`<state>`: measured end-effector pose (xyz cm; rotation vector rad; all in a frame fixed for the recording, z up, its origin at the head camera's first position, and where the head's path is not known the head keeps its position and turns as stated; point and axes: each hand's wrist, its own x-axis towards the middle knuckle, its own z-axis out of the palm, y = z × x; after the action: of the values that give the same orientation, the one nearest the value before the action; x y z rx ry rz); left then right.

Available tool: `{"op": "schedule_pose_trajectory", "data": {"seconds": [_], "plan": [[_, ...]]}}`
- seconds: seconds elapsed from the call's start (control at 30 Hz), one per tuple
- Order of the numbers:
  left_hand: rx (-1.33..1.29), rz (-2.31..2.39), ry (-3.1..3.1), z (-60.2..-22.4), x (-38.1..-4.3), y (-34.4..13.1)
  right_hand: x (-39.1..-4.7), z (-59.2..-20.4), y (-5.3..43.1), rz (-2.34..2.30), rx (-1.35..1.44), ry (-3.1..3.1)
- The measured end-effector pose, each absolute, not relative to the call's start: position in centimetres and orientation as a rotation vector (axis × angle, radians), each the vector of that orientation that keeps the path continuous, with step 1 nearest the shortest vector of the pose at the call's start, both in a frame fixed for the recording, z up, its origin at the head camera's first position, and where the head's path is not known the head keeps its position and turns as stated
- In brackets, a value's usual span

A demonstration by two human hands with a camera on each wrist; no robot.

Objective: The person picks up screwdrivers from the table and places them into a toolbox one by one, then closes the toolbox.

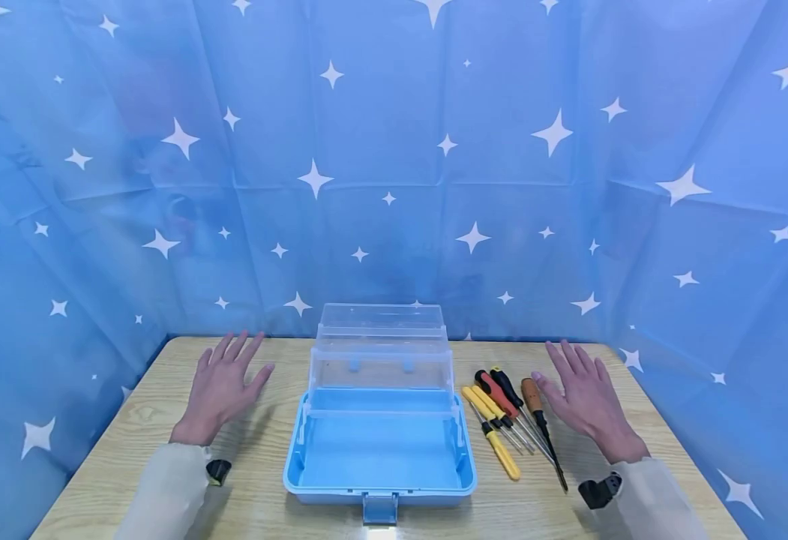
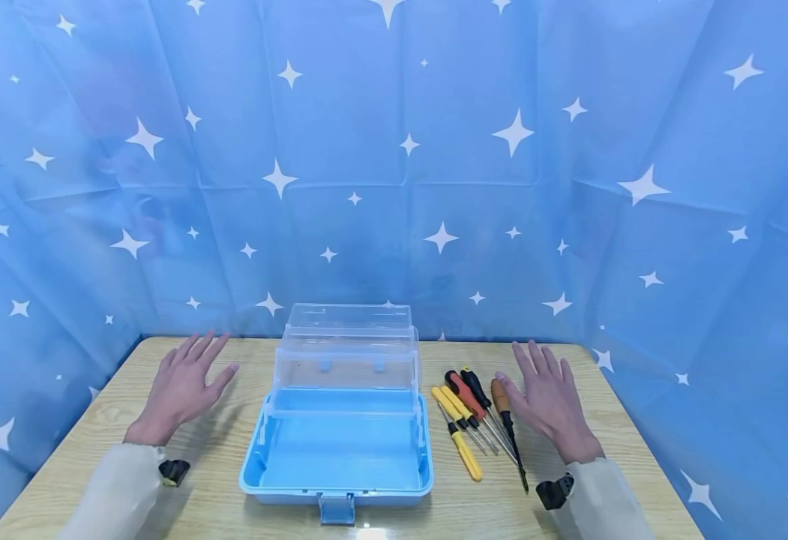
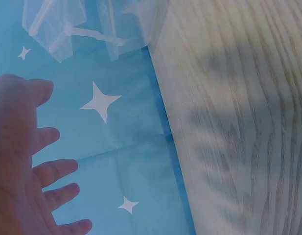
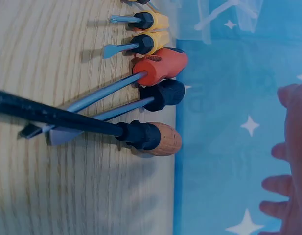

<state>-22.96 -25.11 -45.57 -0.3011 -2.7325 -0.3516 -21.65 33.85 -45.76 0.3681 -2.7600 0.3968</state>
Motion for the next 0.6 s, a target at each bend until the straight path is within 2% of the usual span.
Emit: {"op": "schedule_pose_trajectory", "data": {"seconds": [0.6], "plan": [[-0.304, -0.540, -2.665, -45.42, -23.19, -24.89, -21.70, -46.47, 34.83, 0.467, 0.279, -2.736]]}}
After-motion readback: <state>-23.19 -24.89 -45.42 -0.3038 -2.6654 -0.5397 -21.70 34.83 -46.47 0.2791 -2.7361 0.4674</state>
